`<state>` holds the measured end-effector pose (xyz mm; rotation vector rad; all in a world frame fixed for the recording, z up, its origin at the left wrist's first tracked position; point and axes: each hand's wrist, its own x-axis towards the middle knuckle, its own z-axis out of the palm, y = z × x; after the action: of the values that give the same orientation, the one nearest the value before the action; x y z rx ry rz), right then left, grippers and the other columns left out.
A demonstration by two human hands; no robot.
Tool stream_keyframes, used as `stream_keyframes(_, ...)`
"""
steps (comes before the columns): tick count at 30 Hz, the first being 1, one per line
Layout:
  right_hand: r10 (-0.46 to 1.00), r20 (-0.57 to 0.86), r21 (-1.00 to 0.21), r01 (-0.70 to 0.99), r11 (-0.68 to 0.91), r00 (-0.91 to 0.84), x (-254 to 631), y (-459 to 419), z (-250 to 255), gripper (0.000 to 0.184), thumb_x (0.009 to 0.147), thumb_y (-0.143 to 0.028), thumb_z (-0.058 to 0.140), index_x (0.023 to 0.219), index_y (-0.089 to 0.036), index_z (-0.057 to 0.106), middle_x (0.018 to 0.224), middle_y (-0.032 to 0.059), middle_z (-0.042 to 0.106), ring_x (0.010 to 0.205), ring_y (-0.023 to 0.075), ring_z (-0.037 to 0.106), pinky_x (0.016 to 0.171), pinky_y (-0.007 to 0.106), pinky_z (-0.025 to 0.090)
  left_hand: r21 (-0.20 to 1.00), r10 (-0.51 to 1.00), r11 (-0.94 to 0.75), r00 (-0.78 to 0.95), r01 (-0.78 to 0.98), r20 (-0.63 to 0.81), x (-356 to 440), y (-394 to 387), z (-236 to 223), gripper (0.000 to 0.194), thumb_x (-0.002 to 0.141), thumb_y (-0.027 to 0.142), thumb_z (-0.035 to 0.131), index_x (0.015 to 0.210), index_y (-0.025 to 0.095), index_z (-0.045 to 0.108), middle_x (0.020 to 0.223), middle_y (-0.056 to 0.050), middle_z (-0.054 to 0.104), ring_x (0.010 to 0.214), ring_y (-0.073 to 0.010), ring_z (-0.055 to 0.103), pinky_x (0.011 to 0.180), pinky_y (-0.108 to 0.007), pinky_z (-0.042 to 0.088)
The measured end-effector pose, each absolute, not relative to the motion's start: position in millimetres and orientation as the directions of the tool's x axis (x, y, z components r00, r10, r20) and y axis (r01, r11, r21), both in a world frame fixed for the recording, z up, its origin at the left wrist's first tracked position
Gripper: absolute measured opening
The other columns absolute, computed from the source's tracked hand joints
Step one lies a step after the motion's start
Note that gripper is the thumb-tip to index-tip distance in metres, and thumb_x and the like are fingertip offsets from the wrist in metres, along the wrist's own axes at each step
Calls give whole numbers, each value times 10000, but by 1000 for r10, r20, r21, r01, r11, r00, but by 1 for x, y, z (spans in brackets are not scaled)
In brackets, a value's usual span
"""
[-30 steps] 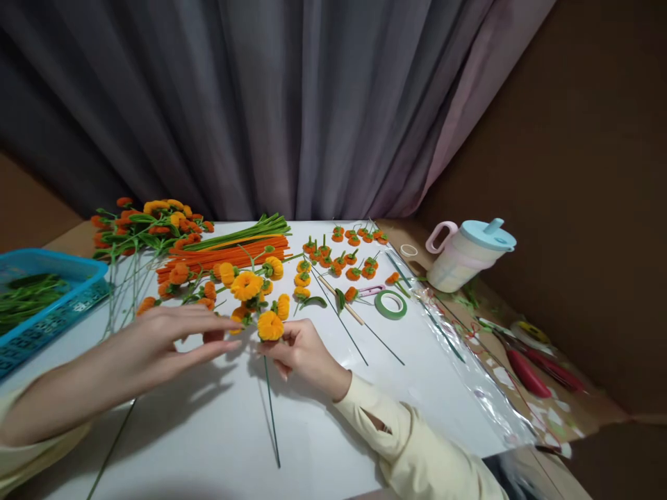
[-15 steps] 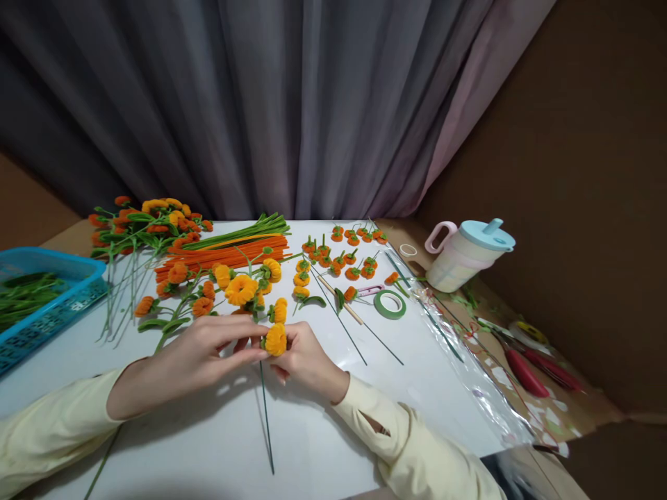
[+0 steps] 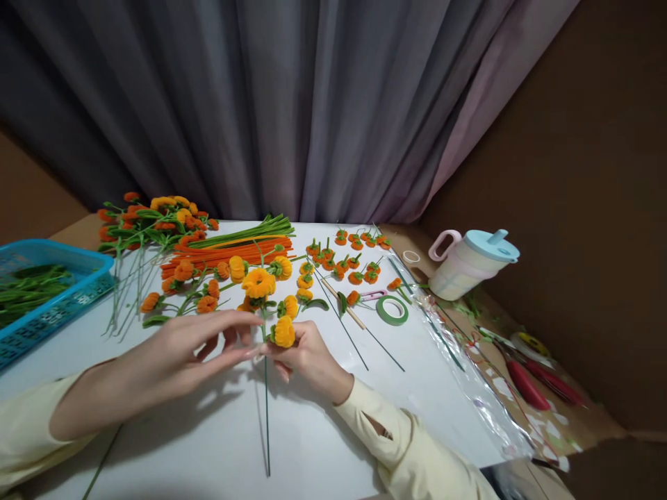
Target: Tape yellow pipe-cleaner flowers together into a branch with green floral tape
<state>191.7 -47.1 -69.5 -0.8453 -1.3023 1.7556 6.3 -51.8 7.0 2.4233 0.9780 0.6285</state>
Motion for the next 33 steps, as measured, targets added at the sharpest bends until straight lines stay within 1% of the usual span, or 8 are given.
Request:
stream_keyframes(2,883,-62,-970,-181,-164,-466,190,-49,-67,340,678,-316,724,506,-153,480,374,-66,414,328,54,361,366,199,252,574,753,-623,606,531,257,-3,-44,18,190,860,361,534,882,215,652,798,-12,672,655,-141,582,606,-222,436)
stream_keyframes(4,890,-59,-977,-157,-145,-453,189,-51,-65,370,691,-332,723,496,-157,461,371,-68,412,322,49,356,363,198,242,602,817,-553,518,576,254,-12,-31,27,222,815,403,576,795,198,660,812,-24,678,729,-170,598,659,-238,436)
stream_keyframes(7,891,-55,-985,-124,-123,-450,189,-52,-63,371,708,-329,706,495,-160,453,369,-65,416,318,48,353,358,197,234,665,864,-361,502,654,-25,-18,-10,30,321,714,484,654,848,193,675,851,-24,686,698,-185,600,584,-236,422)
stream_keyframes(10,887,-61,-987,-105,-122,-458,191,-51,-65,340,711,-314,700,514,-159,471,378,-65,421,322,52,350,351,197,234,746,779,-225,575,627,-249,-15,4,22,409,690,495,676,1006,235,668,936,1,686,662,-164,594,549,-221,417)
stream_keyframes(15,873,-37,-995,-68,-80,-487,194,-49,-64,380,713,-324,705,471,-161,462,367,-61,427,321,54,348,364,201,252,873,726,-226,672,433,-146,-2,9,-1,342,679,406,721,955,209,669,954,4,672,860,-191,599,728,-228,448)
stream_keyframes(18,872,-37,-995,-63,-78,-488,194,-50,-61,389,714,-324,704,460,-161,459,365,-57,434,322,53,350,372,201,260,924,727,-194,681,328,-89,3,7,-11,396,666,356,743,1012,193,639,1002,-22,661,909,-205,589,790,-267,455)
stream_keyframes(25,868,-31,-992,-90,-87,-496,195,-50,-58,389,717,-326,699,465,-155,457,361,-56,421,323,50,347,367,199,250,975,810,-31,578,221,-105,7,7,-7,270,651,297,744,858,156,644,901,-39,670,865,-215,597,730,-276,484)
stream_keyframes(33,845,-31,-988,-110,-106,-533,196,-51,-61,369,700,-309,721,490,-156,459,380,-69,405,323,48,341,353,196,239,996,763,-24,645,87,-38,-2,19,-16,383,662,366,725,980,160,670,907,-64,692,892,-247,616,795,-315,492)
